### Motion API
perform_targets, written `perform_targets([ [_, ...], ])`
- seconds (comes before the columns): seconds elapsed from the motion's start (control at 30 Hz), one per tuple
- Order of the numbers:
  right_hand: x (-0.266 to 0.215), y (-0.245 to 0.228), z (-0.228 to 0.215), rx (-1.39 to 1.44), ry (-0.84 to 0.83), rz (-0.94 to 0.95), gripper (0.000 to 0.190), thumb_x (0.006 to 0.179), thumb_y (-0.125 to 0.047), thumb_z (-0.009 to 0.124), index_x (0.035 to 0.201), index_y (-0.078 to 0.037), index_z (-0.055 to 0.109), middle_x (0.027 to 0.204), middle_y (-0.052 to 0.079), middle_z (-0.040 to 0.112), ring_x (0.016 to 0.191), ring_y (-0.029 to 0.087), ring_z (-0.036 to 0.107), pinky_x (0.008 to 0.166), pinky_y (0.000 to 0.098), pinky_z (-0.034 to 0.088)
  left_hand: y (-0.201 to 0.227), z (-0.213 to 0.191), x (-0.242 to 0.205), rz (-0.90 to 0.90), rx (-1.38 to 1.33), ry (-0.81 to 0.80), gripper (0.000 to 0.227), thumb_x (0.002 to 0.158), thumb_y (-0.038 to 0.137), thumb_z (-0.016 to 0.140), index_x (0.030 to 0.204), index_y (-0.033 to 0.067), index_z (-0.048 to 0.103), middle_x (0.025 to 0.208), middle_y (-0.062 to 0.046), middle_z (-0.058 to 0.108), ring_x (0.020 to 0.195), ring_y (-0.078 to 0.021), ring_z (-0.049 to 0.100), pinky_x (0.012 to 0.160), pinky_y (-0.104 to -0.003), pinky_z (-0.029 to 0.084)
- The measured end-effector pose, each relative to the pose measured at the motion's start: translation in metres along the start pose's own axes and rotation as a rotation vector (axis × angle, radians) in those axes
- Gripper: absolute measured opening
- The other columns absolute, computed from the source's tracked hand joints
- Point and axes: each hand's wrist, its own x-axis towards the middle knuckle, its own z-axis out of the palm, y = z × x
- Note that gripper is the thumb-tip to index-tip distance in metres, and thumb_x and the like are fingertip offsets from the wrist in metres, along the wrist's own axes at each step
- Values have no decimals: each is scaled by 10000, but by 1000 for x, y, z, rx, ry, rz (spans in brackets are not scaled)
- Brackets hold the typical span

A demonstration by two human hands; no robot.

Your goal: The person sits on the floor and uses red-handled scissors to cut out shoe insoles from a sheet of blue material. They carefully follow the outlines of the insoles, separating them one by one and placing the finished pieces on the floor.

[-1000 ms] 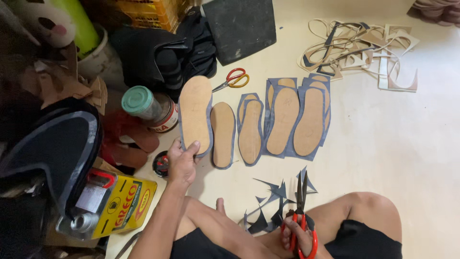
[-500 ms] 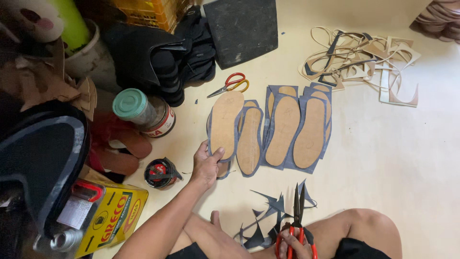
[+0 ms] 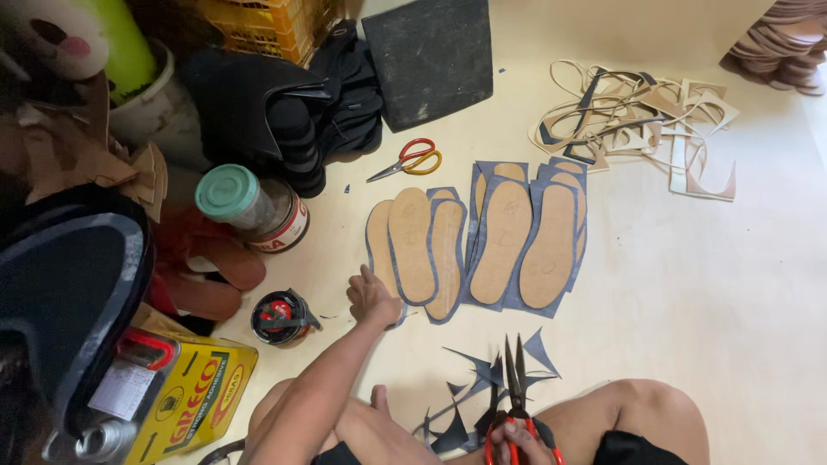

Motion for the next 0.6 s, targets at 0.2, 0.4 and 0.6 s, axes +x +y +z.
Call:
perform_targets([
  [0.2,-36,-26,25,77,213,70,96,780,73,626,711,131,593,581,264,572,484,265,527,512,269,431,-10,-19,18,-52,-421,27,485,791,241,576,1238,107,442,1260,-139,529,1122,-342,539,933,-392,452],
  [0.4,-49,-67,10,-444,-168,69,244,772,-159,680,663,43,598,555,181,541,540,261,546,574,304,392,-24,-51,-27,-23,-1143,59,408,742,157,643,1134,150,529,1090,-124,636,1003,-289,601,782,-443,508],
  [0.6,-53,-39,-7,-306,-533,-89,340,875,-246,521,1036,43,599,742,144,592,628,201,573,592,276,460,-39,-51,-210,183,-1439,-447,629,745,-74,555,1329,84,380,1232,-182,571,1051,-312,571,904,-432,479],
])
